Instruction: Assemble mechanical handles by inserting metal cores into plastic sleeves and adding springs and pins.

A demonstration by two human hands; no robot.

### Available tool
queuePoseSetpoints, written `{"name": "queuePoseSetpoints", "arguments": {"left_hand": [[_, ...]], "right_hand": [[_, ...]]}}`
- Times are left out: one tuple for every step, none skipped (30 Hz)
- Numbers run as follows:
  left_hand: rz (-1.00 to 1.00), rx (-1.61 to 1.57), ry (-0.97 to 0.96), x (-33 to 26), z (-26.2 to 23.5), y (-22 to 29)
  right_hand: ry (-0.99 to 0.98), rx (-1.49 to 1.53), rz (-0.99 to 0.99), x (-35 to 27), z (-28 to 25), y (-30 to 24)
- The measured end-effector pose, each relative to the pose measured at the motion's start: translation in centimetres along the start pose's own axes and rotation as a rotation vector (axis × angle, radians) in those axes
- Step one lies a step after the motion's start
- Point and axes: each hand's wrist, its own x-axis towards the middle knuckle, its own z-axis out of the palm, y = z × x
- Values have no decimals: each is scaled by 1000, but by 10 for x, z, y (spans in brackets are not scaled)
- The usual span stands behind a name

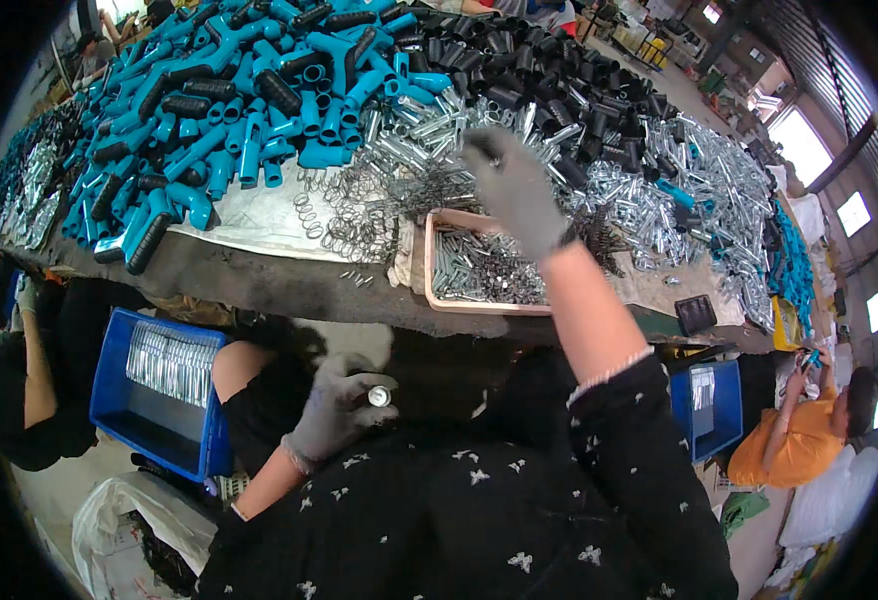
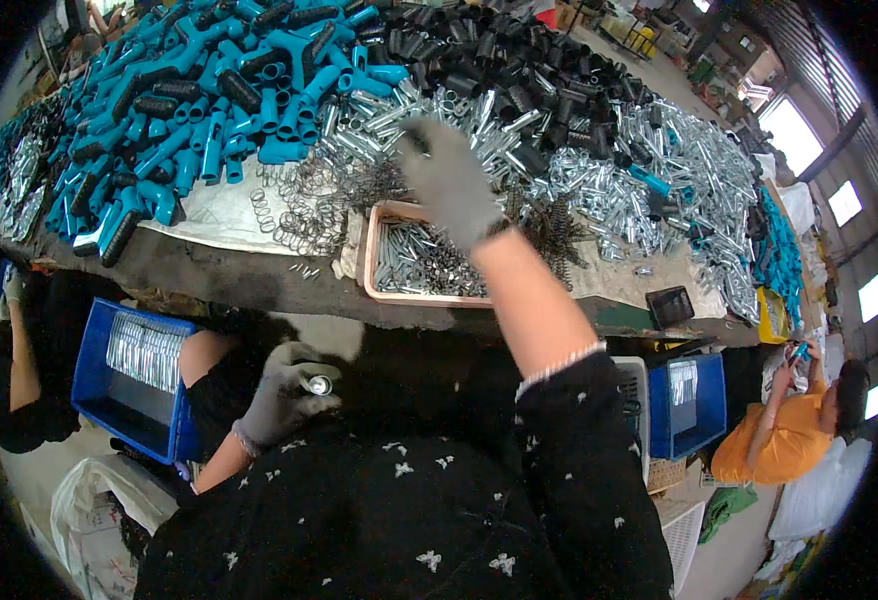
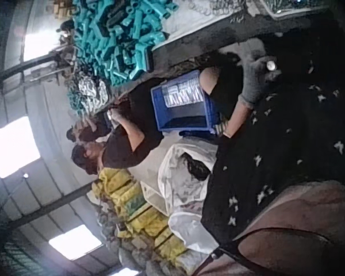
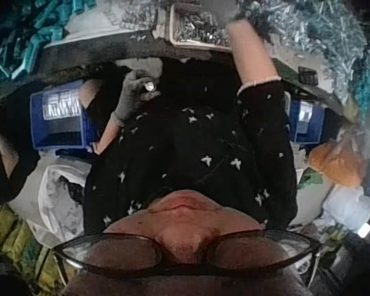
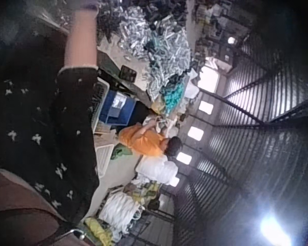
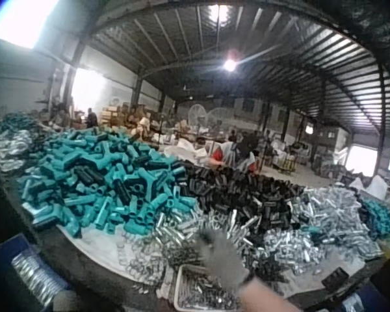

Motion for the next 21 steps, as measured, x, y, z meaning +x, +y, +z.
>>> {"name": "queuePoseSetpoints", "arguments": {"left_hand": [[22,-5,-7,-2,-7,6],[-200,-156,14,-11,-10,8],[-421,-307,34,-19,-14,12],[-493,-243,40,-24,-20,17],[-495,-244,41,-31,-21,16],[-466,-81,22,-36,-21,14],[-446,86,5,-42,-21,13],[-453,88,5,-42,-21,13],[-448,-61,20,-40,-19,15],[-443,-212,36,-39,-16,17],[-442,-212,34,-38,-15,19],[-472,-165,51,-36,-14,20],[-504,-120,67,-32,-12,20],[-517,-120,70,-30,-16,22],[-628,-242,77,-27,-24,26],[-770,-364,102,-32,-29,26],[-797,-371,107,-36,-32,18],[-898,-843,91,-45,-37,6],[-969,-1320,92,-56,-37,1],[-798,-1023,216,-58,-23,3],[-883,-1268,220,-38,-29,19]], "right_hand": [[-27,-45,94,19,-18,26],[-70,-79,184,33,-25,52],[-66,-83,181,44,-27,69],[-116,-126,178,52,-31,83],[-175,-166,175,57,-30,87],[-260,-292,159,62,-27,90],[-268,-285,157,61,-18,85],[-340,-489,124,60,-8,79],[-407,-693,90,59,-1,73],[-456,-697,181,62,0,65],[-456,-697,183,60,-3,62],[-413,-700,145,57,-9,60],[-373,-704,108,55,-15,59],[-352,-566,132,51,-22,48],[-229,-457,41,41,-28,60],[-212,-401,23,29,-25,39],[-303,-277,65,18,-34,18],[-347,-154,95,-1,-36,1],[-474,-111,131,-21,-45,-22],[-584,105,243,-45,-43,-40],[-613,65,109,-70,-52,-44]]}}
